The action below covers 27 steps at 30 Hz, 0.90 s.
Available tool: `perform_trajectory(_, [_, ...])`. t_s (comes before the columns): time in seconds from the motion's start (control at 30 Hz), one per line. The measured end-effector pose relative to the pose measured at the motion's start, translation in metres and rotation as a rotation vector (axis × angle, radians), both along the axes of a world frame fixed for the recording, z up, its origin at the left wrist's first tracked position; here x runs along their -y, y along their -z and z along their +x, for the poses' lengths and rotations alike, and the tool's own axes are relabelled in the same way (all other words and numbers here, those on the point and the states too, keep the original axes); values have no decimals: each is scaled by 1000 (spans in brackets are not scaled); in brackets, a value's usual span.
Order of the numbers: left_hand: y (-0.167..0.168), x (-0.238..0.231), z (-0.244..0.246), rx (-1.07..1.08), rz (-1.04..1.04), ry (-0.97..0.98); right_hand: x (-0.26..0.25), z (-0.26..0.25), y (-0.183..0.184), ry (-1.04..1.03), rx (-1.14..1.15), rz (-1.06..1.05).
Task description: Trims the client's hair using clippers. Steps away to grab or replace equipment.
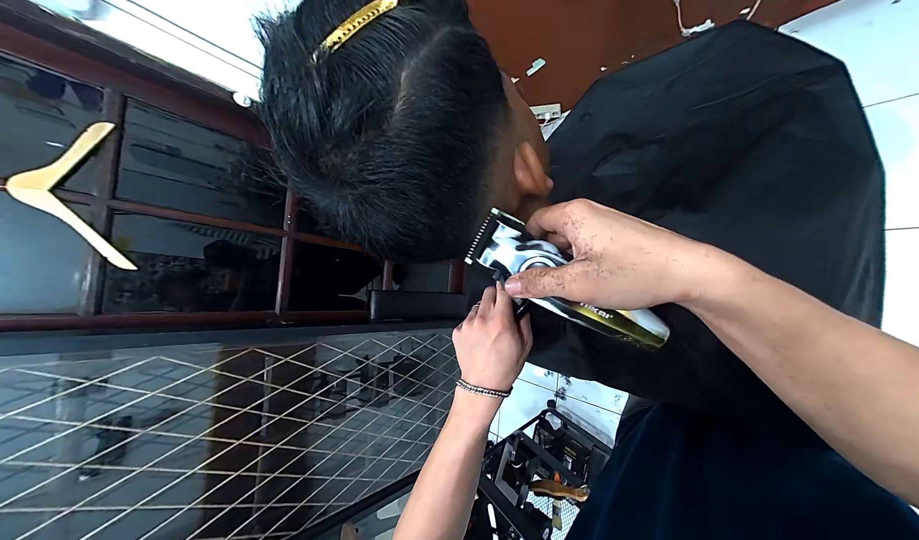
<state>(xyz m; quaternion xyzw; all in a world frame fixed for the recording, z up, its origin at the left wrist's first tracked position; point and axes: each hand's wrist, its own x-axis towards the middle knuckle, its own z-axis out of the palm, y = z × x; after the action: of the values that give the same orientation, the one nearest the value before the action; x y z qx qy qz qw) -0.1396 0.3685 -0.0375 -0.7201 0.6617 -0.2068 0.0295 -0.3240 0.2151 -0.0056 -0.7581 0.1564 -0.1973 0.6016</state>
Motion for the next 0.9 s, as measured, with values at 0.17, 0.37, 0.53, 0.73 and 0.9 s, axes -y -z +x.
perform_trajectory(0.17, [-2, 0, -3, -15, 14, -28, 8, -4, -3, -32, -39, -15])
perform_trajectory(0.37, [-1, -1, -5, -24, 1, -28, 19, -8, -7, -70, -3, -22])
perform_trajectory(0.53, [0, 0, -7, -21, -13, -41, 21, -9, -13, -76, 21, -29])
perform_trajectory(0.73, [0, 0, -10, -23, -14, -50, 24, -11, -16, -90, 29, -40])
perform_trajectory(0.9, [-1, 0, -11, -28, -1, -59, 29, -12, -13, -106, 13, -82])
